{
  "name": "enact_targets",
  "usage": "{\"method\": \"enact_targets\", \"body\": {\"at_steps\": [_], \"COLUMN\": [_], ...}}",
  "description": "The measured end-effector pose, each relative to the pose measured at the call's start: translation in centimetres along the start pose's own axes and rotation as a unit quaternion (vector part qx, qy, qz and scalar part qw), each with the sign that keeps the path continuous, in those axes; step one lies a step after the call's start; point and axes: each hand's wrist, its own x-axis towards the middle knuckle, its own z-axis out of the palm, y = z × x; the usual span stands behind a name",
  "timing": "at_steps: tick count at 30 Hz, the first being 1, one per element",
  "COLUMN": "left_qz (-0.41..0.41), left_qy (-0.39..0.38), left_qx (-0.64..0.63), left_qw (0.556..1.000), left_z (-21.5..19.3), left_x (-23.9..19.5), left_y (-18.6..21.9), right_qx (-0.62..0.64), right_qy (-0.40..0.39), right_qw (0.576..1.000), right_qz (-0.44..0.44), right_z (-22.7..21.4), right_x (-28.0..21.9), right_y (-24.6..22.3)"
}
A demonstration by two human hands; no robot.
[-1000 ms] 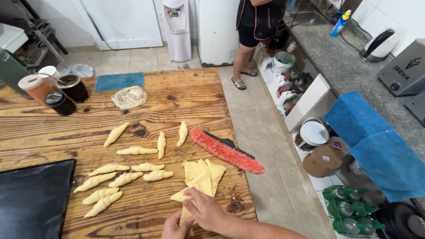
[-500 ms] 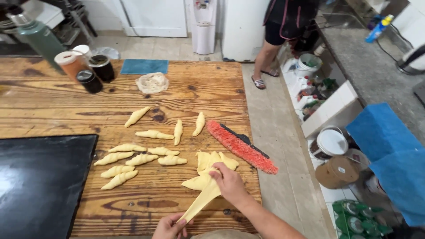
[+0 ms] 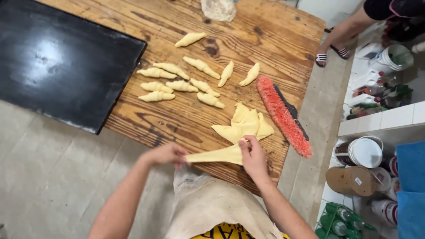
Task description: The person rolls triangular pieces of dough into crescent shapes on a wooden table. They repeatedly pick up a piece, roll it with both hands, and place the finished shape on the table next to others.
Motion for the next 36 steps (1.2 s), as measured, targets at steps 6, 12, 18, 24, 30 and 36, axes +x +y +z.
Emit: {"method": "enact_targets", "body": {"at_steps": [6,12,18,24,30,36], "left_qz": [0.178,0.143,0.282,0.293,0.343,0.166], "left_qy": [0.455,0.368,0.422,0.477,0.474,0.507], "left_qx": [-0.114,0.353,0.407,0.486,0.518,0.536], "left_qw": [0.865,0.848,0.759,0.671,0.624,0.654], "left_z": [-10.2,1.7,0.8,3.1,6.6,7.5], "left_x": [5.0,3.7,7.7,3.4,3.0,3.1], "left_y": [-2.6,-4.8,-10.4,-8.7,-9.6,-7.3], "right_qx": [0.268,-0.203,-0.279,-0.262,-0.245,-0.432], "right_qy": [-0.260,-0.200,-0.141,-0.142,-0.073,-0.185], "right_qw": [0.899,0.933,0.837,0.815,0.815,0.780], "right_qz": [0.229,-0.221,-0.449,-0.496,-0.520,-0.412], "right_z": [7.1,8.7,14.2,11.8,12.4,13.2], "right_x": [0.6,0.7,6.3,5.6,2.4,2.4], "right_y": [-0.3,0.2,1.2,0.9,0.8,-0.3]}}
